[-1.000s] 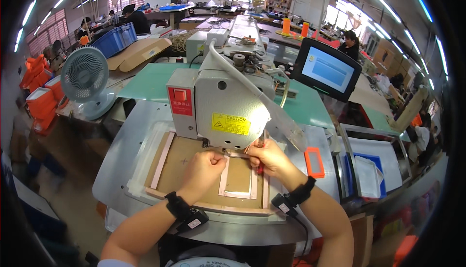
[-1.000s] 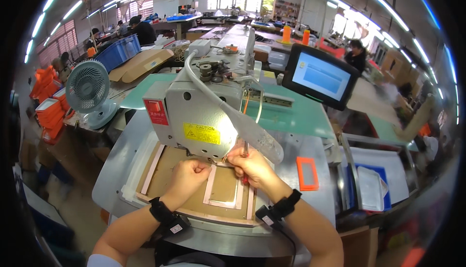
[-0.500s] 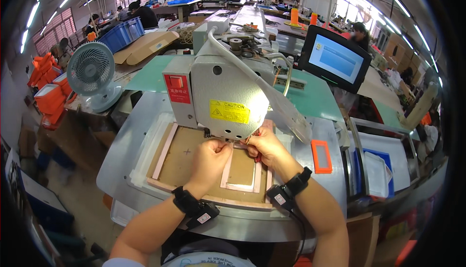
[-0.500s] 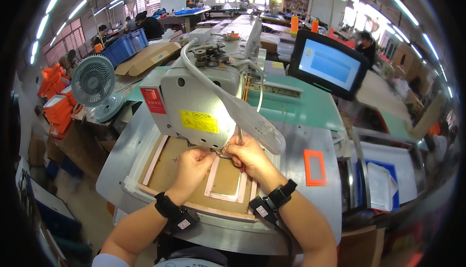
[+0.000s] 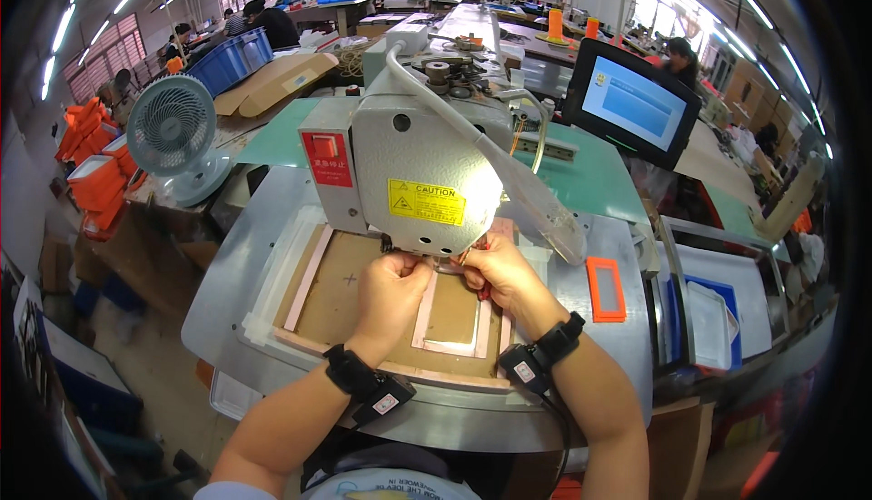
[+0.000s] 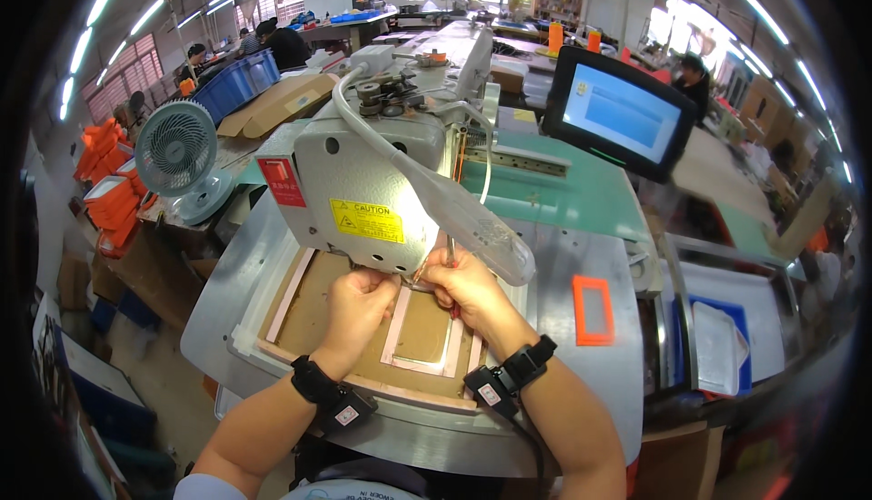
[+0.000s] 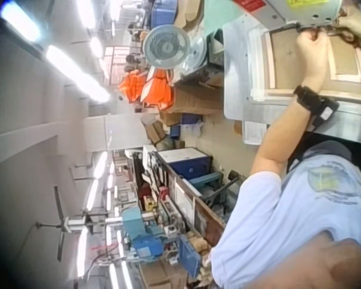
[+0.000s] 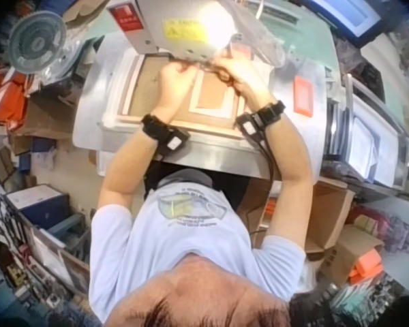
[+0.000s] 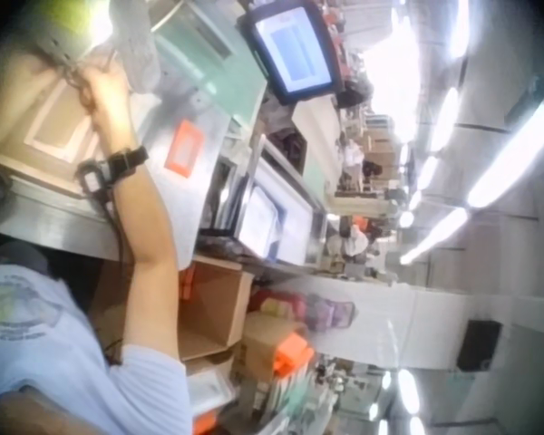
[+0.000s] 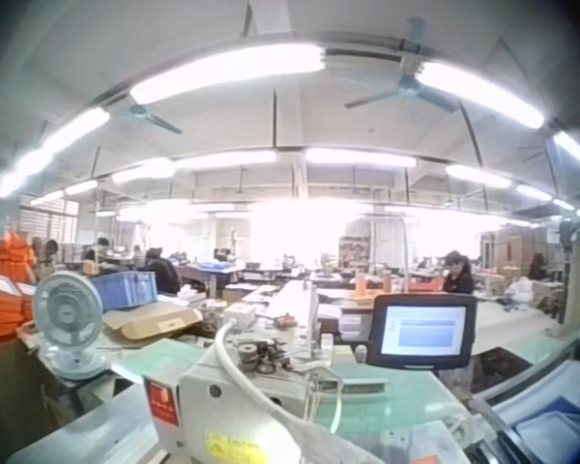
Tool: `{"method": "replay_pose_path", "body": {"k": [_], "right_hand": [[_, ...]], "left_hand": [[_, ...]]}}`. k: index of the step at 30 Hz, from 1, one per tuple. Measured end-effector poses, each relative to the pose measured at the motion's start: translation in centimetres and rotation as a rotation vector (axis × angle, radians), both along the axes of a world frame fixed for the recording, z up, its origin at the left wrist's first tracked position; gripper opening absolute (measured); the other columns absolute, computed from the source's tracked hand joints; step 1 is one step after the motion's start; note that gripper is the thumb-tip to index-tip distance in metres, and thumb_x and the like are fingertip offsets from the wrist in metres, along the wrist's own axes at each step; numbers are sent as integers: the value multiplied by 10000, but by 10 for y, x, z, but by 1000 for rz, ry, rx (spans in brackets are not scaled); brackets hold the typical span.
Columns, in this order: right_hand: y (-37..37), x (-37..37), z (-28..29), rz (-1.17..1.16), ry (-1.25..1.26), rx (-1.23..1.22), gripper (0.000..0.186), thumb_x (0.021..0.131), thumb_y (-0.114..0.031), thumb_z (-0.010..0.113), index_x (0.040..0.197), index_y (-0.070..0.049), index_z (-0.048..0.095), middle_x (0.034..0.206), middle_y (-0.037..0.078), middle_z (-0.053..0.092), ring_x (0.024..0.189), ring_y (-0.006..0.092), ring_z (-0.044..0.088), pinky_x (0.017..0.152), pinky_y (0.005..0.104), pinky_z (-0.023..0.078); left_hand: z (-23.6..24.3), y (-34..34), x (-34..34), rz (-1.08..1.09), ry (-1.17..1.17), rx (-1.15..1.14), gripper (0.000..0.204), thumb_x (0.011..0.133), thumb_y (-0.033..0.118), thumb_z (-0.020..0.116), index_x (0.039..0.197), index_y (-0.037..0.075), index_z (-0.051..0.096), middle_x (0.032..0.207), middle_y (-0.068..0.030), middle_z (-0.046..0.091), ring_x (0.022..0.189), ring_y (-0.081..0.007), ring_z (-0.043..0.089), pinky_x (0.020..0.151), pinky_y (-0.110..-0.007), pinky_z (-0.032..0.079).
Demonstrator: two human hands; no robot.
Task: Using an automated industrial sewing machine to sew patches and windows onto a leather first-aid kit bag.
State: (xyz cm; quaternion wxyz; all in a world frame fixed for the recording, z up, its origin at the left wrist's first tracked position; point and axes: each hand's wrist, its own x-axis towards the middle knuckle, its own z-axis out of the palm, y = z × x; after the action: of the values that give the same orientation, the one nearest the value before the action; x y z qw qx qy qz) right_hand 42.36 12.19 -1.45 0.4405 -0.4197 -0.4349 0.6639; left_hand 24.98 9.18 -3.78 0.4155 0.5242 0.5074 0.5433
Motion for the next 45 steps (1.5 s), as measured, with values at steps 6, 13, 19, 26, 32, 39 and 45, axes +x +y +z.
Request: {"method": "replay_pose_path", "body": {"k": [6,13,19,26,32,39,45], "right_hand": [[0,1,-3,-17,42,-3,50,858,-29,685,847,7,653,601,27,568,415,93,442,401,263,322],[-1,-2,-2,42,16,47,78,846,-22,683,919,-15,655,684,10,613,443,38,419,395,202,294],[2,-3,-7,-2,-54,31,37,843,2,672,872,-5,651,644,8,591,423,54,408,386,214,287],[0,18,11,244,-404,-10,30,809,17,705,832,9,687,656,29,635,449,74,517,401,230,372],[-8,27,19,386,-391,-19,70,803,-1,703,865,31,696,667,61,656,447,81,549,397,230,403],[-5,27,14,340,-348,-11,78,816,-8,702,881,33,697,673,67,656,444,80,550,395,237,416],[0,13,5,171,-295,-15,37,876,-6,652,879,31,658,625,30,612,436,83,539,388,225,397]], "left_hand": [[19,-6,6,2,-30,-100,192,896,132,688,814,-39,718,671,-37,677,584,-67,589,545,-232,467],[19,-4,7,-57,-131,-154,202,914,167,704,852,-22,734,700,-36,684,602,-63,605,554,-212,490],[-2,0,-3,-129,36,5,200,899,126,708,987,-53,712,850,-84,719,702,-121,656,638,-266,536],[46,-44,-20,-155,795,626,287,827,31,679,1110,-17,687,1117,-165,679,992,-350,652,885,-384,525],[35,-28,2,-314,579,494,275,843,34,649,1107,-38,670,1046,-190,691,939,-335,670,816,-399,525],[34,-25,1,-280,611,282,161,857,107,672,924,-32,718,797,-172,703,672,-290,681,640,-369,523],[10,-8,-10,-193,525,72,178,852,152,686,838,-16,741,629,-97,689,561,-150,663,565,-289,509]]}}
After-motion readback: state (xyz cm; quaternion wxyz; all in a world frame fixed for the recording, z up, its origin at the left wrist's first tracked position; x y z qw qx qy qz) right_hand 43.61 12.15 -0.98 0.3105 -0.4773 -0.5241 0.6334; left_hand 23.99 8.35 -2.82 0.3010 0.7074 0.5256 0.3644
